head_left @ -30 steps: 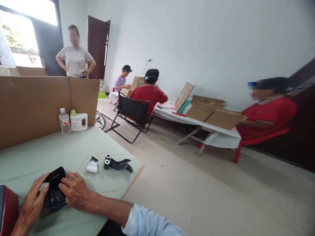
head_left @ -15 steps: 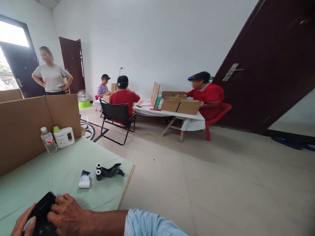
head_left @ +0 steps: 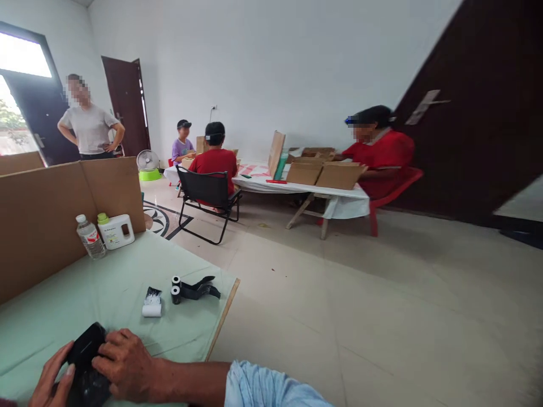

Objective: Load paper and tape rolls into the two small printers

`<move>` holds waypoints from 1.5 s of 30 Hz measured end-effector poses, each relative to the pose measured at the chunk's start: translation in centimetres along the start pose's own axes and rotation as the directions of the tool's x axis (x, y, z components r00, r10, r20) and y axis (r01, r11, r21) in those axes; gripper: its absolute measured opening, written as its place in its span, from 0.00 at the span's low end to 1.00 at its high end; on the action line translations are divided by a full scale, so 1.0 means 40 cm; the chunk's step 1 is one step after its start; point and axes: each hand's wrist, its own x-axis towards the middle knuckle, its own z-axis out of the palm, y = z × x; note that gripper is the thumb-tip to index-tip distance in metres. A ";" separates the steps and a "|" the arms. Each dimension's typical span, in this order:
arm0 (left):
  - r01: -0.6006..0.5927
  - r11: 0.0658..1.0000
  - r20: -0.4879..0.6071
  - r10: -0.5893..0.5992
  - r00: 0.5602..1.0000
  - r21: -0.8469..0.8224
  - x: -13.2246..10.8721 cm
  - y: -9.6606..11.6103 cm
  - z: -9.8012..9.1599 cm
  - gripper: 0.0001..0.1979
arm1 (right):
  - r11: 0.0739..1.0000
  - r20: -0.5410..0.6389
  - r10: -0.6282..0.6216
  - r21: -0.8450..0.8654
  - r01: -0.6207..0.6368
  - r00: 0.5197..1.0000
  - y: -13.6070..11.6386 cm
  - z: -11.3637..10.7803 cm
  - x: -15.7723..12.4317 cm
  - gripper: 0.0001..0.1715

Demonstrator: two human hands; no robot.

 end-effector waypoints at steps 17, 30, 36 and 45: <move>-0.107 0.993 0.192 0.114 0.975 -0.046 -0.130 0.108 -0.017 0.24 | 0.955 -0.143 0.128 0.285 -0.083 0.981 -0.071 0.007 -0.124 0.30; -0.105 0.993 0.211 0.115 0.971 -0.054 -0.125 0.106 -0.015 0.24 | 0.894 -0.096 0.125 0.443 -0.070 0.987 -0.052 -0.014 -0.146 0.25; -0.096 0.994 0.218 0.105 0.970 -0.051 -0.121 0.101 -0.016 0.26 | 0.763 -0.067 0.302 0.615 -0.199 0.951 -0.017 -0.027 -0.108 0.26; -0.088 0.996 0.167 0.091 0.982 -0.030 -0.123 0.114 -0.006 0.21 | 0.570 0.076 0.375 0.767 -0.295 0.924 -0.001 0.023 -0.064 0.25</move>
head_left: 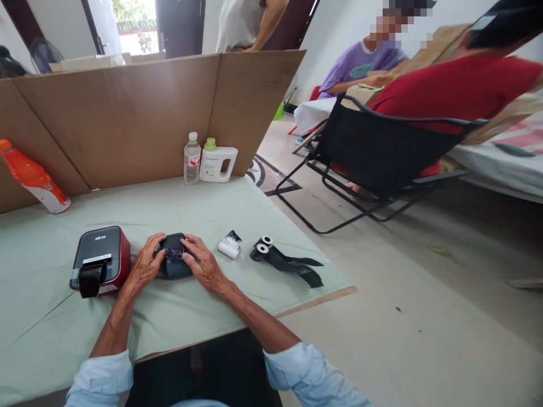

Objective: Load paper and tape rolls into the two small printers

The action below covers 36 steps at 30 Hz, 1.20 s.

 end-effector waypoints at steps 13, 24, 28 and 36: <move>0.055 0.998 -0.006 -0.055 0.998 0.005 0.002 0.013 0.008 0.20 | 0.974 0.095 0.149 0.157 -0.162 0.984 0.035 -0.022 0.058 0.23; 0.039 0.999 0.004 -0.039 0.999 0.033 0.009 0.019 0.015 0.20 | 0.970 0.140 0.169 0.152 -0.189 0.976 0.027 -0.030 0.050 0.24; 0.056 0.998 0.003 -0.056 0.998 0.031 0.011 0.028 0.018 0.20 | 0.974 0.127 0.167 0.135 -0.184 0.978 0.029 -0.031 0.041 0.25; 0.066 0.998 0.023 -0.067 0.998 0.020 0.014 0.029 0.022 0.20 | 0.946 0.157 0.257 0.160 -0.281 0.954 0.037 -0.040 0.059 0.21</move>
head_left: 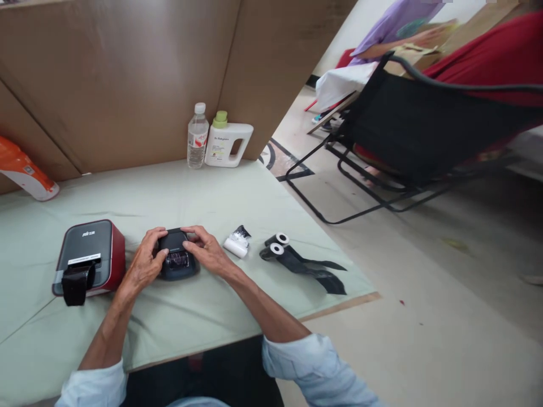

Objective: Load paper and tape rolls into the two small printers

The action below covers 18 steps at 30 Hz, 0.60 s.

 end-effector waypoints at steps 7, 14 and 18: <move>-0.014 1.000 -0.020 0.014 1.000 0.005 0.002 -0.009 0.009 0.19 | 0.997 -0.066 0.010 0.076 -0.005 0.998 0.006 0.023 0.000 0.21; -0.048 0.998 -0.057 0.050 0.997 0.036 0.008 -0.045 0.030 0.20 | 0.996 -0.067 0.017 0.091 -0.011 0.998 0.012 0.026 0.008 0.23; -0.029 1.000 -0.059 0.029 0.998 -0.007 -0.001 -0.072 0.023 0.23 | 0.994 -0.109 -0.102 0.014 0.104 0.989 0.025 0.035 -0.006 0.24</move>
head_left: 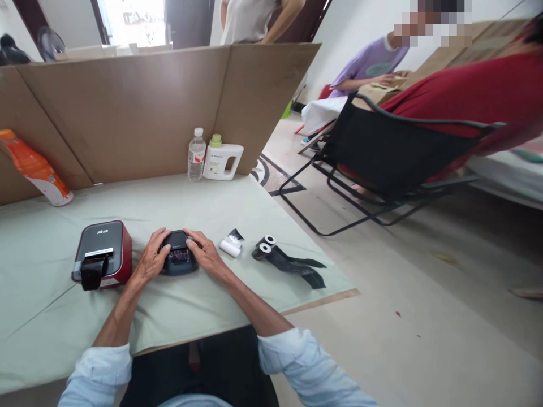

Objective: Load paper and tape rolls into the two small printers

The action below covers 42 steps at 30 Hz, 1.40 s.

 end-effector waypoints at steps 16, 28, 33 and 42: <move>0.043 0.997 0.022 -0.042 0.999 -0.057 0.018 0.014 -0.015 0.21 | 0.980 0.044 0.162 0.105 -0.166 0.986 0.026 -0.005 0.037 0.25; 0.050 0.997 -0.023 -0.051 0.998 -0.053 0.009 -0.002 -0.002 0.23 | 0.977 -0.020 0.172 0.128 -0.168 0.985 0.044 0.009 0.026 0.28; 0.028 0.996 -0.027 -0.031 0.999 -0.079 0.009 -0.010 -0.004 0.24 | 0.980 -0.003 0.178 0.096 -0.177 0.984 0.047 0.004 0.027 0.30; 0.058 0.996 0.012 -0.057 0.998 -0.071 0.006 -0.005 -0.012 0.24 | 0.973 0.017 0.189 0.132 -0.189 0.982 0.038 0.001 0.028 0.31</move>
